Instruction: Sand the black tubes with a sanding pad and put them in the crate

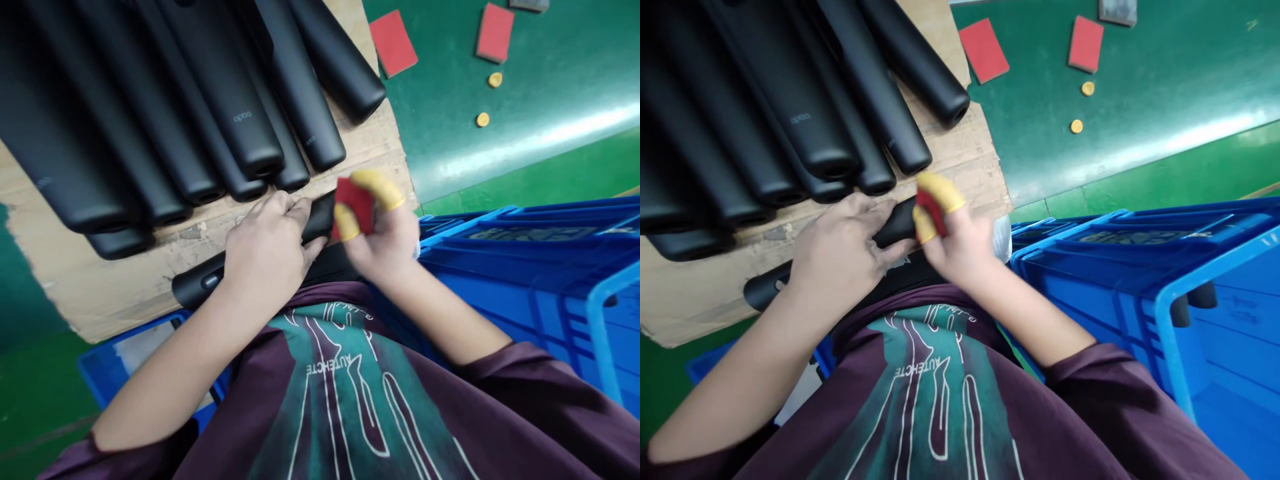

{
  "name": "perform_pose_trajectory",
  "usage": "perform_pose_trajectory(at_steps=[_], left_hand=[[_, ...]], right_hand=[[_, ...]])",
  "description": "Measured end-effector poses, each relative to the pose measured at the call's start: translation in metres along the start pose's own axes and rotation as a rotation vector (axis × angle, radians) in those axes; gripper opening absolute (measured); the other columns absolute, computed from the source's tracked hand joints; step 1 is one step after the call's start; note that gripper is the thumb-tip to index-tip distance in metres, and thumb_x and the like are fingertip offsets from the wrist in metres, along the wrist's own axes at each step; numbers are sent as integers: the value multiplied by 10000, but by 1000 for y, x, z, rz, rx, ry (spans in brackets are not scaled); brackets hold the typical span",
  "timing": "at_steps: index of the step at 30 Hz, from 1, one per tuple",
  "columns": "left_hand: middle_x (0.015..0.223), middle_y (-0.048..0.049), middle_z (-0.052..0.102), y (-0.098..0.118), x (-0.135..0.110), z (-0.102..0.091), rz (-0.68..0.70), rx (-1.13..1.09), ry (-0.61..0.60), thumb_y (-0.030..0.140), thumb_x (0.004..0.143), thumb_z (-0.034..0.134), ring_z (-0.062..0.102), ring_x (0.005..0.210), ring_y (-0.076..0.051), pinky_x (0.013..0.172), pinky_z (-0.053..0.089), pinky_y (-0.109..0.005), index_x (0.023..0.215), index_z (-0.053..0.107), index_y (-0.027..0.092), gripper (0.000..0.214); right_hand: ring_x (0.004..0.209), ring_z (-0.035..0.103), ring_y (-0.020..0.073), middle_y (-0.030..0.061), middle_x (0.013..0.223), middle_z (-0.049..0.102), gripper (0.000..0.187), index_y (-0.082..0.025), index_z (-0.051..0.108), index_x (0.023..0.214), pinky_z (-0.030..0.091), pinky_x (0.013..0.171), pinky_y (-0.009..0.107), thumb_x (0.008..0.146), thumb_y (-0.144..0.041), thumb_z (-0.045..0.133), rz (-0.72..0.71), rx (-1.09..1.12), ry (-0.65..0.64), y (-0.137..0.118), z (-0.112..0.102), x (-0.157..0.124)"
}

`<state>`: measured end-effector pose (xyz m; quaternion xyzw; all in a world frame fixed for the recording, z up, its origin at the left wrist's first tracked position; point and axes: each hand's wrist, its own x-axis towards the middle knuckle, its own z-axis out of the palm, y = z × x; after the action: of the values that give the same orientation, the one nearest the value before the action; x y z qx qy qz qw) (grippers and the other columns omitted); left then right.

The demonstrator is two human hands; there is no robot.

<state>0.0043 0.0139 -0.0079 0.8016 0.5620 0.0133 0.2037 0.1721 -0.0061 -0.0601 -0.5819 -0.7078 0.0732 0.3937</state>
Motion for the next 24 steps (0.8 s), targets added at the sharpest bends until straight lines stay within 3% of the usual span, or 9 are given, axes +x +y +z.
perform_pose_trajectory(at_steps=[3, 6, 12, 16, 20, 24], left_hand=[[1080, -100, 679, 0, 0, 1, 1, 11, 2, 339, 813, 743, 654, 1011, -312, 725, 547, -372, 1201, 672, 189, 422], [1103, -100, 664, 1, -1, 1, 8, 15, 28, 342, 811, 744, 640, 1050, -313, 765, 549, -376, 1181, 677, 184, 408], [1112, -110, 660, 2, -2, 1, -1, -9, -19, 345, 826, 732, 641, 1046, -318, 749, 554, -381, 1206, 661, 184, 419], [1117, -113, 662, 1, -4, 3, 15, -7, 18, 370, 844, 715, 636, 1064, -325, 760, 556, -391, 1191, 661, 172, 403], [1128, -104, 661, 0, -4, 4, 19, -22, 8, 348, 826, 735, 638, 1051, -309, 767, 556, -379, 1198, 665, 193, 409], [1112, -102, 663, 0, -4, 1, 0, 12, -4, 348, 828, 732, 641, 1040, -313, 762, 555, -389, 1178, 674, 184, 390]], right_hand=[[1056, 716, 252, 125, 1205, 705, 370, -197, 566, 1264, 610, 902, 382, 975, -405, 466, 43, -42, -100, -3, -2, 1], [1166, 668, 261, 134, 1289, 663, 433, -193, 496, 1359, 567, 991, 418, 980, -394, 430, 75, -58, -90, -2, -5, 5], [1085, 702, 262, 119, 1195, 704, 406, -218, 537, 1320, 595, 935, 425, 968, -407, 465, 31, -223, -151, -5, -8, 6], [1239, 620, 268, 151, 1289, 651, 453, -183, 463, 1387, 562, 995, 461, 992, -398, 409, 38, -241, -96, -7, -7, 9], [1133, 676, 265, 142, 1251, 674, 442, -210, 499, 1350, 584, 944, 444, 979, -443, 440, 39, -251, -104, -6, -6, 8], [1213, 629, 279, 146, 1302, 648, 464, -194, 535, 1314, 550, 996, 445, 943, -473, 518, 49, -213, 31, 21, -18, 22]])
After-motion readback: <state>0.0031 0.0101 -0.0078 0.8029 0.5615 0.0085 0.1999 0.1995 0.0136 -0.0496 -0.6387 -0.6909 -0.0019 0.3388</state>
